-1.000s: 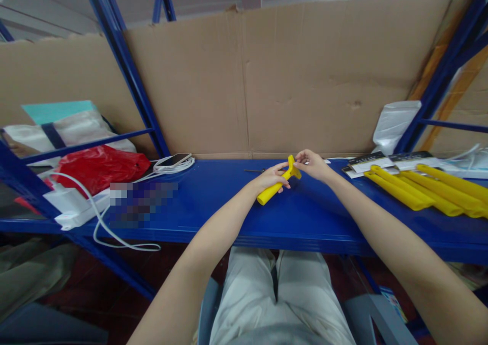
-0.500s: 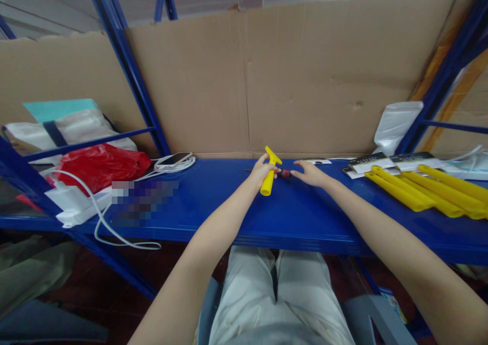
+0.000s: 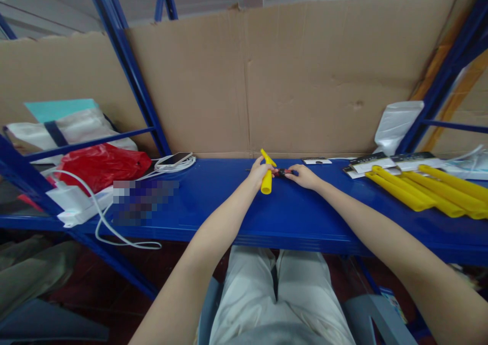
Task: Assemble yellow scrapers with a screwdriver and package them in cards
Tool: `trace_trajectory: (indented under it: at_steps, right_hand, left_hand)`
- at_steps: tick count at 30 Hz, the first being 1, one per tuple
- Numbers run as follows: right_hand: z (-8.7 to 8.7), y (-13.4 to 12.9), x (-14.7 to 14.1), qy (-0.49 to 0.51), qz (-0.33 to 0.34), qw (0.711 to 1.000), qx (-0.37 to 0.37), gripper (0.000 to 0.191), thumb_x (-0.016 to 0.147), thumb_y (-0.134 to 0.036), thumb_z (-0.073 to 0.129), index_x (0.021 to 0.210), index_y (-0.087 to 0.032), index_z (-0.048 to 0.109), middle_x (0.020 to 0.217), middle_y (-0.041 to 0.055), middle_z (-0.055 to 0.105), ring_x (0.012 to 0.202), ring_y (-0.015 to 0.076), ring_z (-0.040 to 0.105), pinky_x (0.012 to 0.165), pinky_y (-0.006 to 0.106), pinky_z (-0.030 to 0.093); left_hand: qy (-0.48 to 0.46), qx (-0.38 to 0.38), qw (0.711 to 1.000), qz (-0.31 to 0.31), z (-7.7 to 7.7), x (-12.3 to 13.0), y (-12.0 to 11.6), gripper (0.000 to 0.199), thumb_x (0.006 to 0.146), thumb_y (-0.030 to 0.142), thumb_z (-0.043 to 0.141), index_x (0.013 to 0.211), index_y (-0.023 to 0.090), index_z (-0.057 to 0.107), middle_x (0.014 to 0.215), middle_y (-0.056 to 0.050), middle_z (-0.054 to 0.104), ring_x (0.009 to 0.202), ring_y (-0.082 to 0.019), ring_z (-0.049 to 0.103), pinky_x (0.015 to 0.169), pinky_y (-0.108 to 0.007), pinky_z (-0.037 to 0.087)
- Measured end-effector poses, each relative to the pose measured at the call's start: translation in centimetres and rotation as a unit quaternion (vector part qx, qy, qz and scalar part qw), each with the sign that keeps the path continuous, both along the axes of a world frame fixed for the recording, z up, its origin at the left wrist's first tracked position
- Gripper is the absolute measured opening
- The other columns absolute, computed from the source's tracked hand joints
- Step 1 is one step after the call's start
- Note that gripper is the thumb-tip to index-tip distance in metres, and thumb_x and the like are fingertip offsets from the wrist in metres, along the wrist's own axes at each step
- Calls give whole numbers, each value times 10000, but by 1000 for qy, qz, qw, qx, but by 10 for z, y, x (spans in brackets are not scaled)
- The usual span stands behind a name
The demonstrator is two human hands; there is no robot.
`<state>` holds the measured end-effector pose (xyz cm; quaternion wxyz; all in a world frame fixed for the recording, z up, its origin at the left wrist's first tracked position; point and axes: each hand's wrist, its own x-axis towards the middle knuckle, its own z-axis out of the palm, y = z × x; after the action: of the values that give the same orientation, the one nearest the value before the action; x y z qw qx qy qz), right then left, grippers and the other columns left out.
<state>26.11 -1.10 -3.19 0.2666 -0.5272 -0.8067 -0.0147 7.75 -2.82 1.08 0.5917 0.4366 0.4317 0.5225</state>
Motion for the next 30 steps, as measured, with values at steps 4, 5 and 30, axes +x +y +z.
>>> trace_trajectory:
  at_steps: [4, 5, 30]
  right_hand:
    - [15, -7, 6, 42, -42, 998, -33, 198, 865, -286, 577, 931, -147, 702, 1013, 126, 715, 963, 232, 653, 853, 328, 488]
    - [20, -10, 9, 54, -53, 996, -37, 187, 863, -287, 582, 904, -149, 700, 979, 118, 721, 927, 227, 659, 821, 316, 492]
    - [69, -32, 53, 460, -124, 879, 28, 285, 847, -389, 600, 658, -194, 515, 512, -6, 540, 426, 95, 460, 486, 239, 399]
  left_hand:
    - [8, -7, 1000, 3, 1, -1, 0, 908, 651, -38, 588, 1466, 228, 291, 1074, -119, 686, 615, -140, 676, 428, -160, 418]
    - [9, -8, 1000, 3, 1, -1, 0, 909, 650, -40, 587, 1466, 230, 290, 1076, -117, 686, 616, -139, 676, 430, -160, 418]
    - [38, -34, 998, -32, -7, -1, 2, 860, 661, -86, 519, 1450, 178, 300, 1204, -179, 635, 547, -103, 647, 411, -165, 423]
